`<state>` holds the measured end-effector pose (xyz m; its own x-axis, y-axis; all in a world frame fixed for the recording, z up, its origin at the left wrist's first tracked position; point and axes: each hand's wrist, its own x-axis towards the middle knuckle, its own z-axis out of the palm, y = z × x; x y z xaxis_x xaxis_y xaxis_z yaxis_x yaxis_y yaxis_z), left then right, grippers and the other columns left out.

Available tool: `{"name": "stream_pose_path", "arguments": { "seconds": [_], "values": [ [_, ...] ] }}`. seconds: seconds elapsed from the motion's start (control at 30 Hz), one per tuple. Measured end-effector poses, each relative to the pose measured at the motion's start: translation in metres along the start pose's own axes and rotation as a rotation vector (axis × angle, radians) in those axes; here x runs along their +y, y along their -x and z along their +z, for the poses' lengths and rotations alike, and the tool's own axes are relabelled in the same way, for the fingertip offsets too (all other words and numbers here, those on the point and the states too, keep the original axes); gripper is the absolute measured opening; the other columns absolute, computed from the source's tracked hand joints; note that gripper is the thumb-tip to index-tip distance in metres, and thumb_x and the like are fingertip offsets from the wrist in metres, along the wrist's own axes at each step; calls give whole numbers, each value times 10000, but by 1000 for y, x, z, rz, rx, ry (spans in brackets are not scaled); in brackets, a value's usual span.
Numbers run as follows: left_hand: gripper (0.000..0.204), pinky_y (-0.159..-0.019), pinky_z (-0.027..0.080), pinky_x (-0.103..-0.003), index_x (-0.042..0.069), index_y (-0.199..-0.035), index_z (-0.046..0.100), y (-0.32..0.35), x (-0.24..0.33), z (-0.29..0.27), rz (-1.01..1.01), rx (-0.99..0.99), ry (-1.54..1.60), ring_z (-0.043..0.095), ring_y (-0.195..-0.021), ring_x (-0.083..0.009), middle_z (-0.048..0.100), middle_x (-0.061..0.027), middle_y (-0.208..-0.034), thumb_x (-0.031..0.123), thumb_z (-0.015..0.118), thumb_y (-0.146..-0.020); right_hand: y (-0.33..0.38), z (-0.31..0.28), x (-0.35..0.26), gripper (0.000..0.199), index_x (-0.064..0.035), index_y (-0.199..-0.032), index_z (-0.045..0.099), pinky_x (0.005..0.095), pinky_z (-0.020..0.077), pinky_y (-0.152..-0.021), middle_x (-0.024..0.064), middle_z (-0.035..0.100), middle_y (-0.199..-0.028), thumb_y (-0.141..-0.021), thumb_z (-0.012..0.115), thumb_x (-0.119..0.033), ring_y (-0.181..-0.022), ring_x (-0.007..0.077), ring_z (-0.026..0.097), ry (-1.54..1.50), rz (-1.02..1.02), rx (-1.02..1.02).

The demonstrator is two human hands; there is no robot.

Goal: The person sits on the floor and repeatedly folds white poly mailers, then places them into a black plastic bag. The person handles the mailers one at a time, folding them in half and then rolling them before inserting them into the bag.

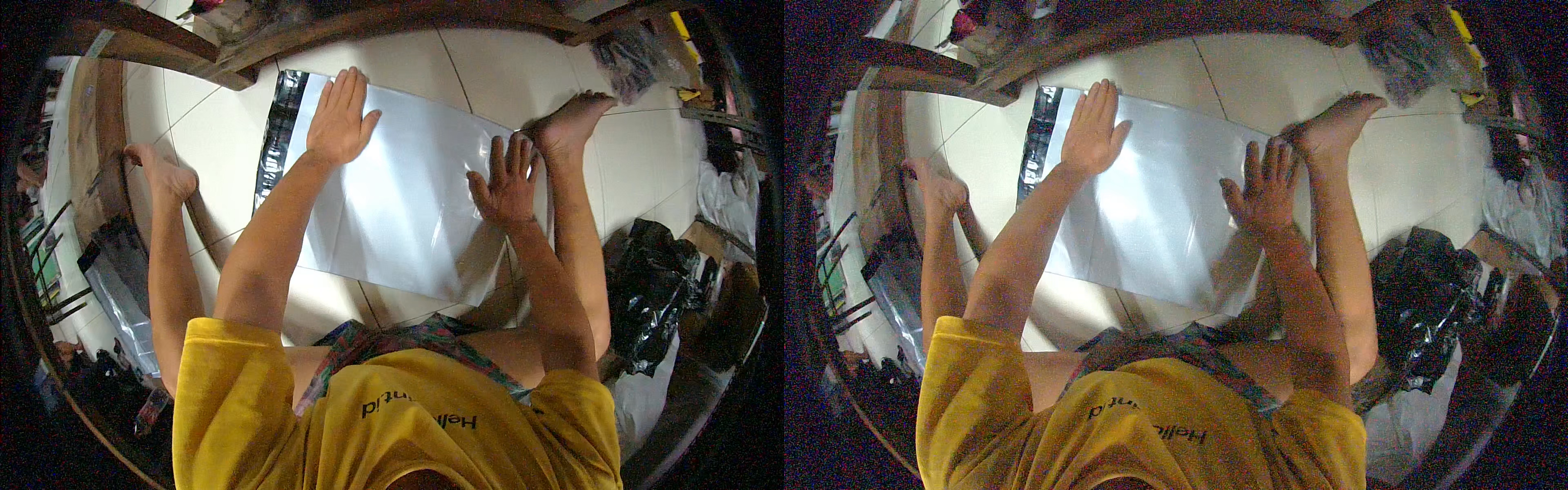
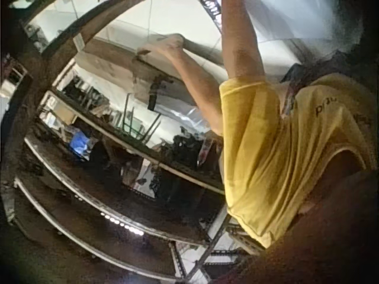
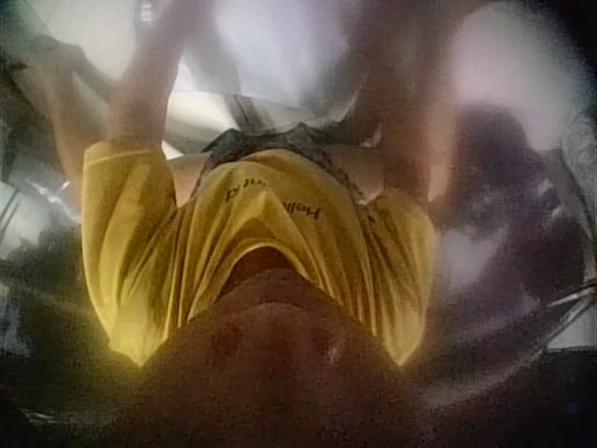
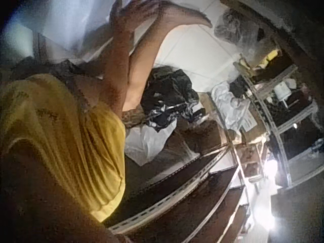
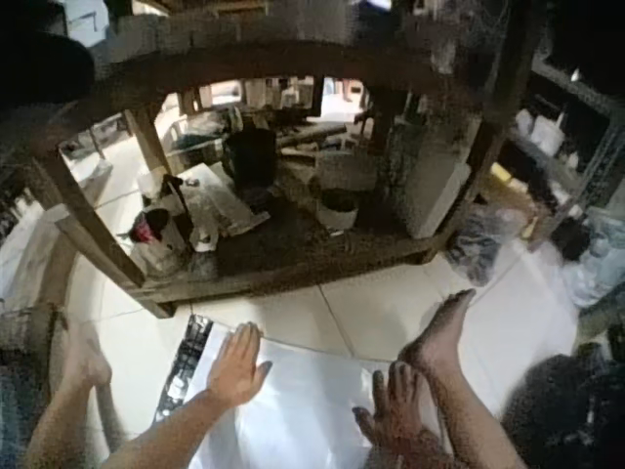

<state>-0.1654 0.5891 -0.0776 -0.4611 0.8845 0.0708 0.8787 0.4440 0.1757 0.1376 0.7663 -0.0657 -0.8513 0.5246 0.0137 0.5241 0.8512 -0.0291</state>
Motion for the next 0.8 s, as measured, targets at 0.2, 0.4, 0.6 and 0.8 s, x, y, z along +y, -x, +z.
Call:
{"name": "stream_pose_path", "arguments": {
  "seconds": [0.2,0.4,0.6,0.8],
  "values": [
    [697,-1264,117,-458,-31,-1552,268,0,1,1,6,35,9,154,-1543,-328,216,-209,-1643,421,399,-1038,32,-10,-28,815,77,-1533,271,656,113,-1193,364,222,-1582,-972,492,-471,-1484,535,169,-31,-51,-58],
    [715,-1245,157,-506,-67,-1508,345,8,38,28,67,194,135,283,-1480,-412,344,-267,-1568,379,510,-975,45,-9,-52,841,44,-1544,278,659,92,-1197,348,221,-1595,-957,510,-511,-1493,528,164,-125,-1,-87],
    [755,-1230,187,-514,-52,-1423,491,52,186,27,259,35,454,338,-1463,-384,462,-239,-1505,509,565,-923,48,12,-35,837,-8,-1548,321,655,88,-1200,322,230,-1606,-939,529,-542,-1494,530,159,-65,-3,-32],
    [802,-1232,184,-524,-90,-1504,322,70,48,-3,-125,53,244,275,-1485,-428,319,-293,-1575,408,622,-952,52,-3,-49,820,-36,-1547,341,683,112,-1182,322,237,-1604,-929,554,-530,-1489,534,172,-146,8,-36]
  ]
}}
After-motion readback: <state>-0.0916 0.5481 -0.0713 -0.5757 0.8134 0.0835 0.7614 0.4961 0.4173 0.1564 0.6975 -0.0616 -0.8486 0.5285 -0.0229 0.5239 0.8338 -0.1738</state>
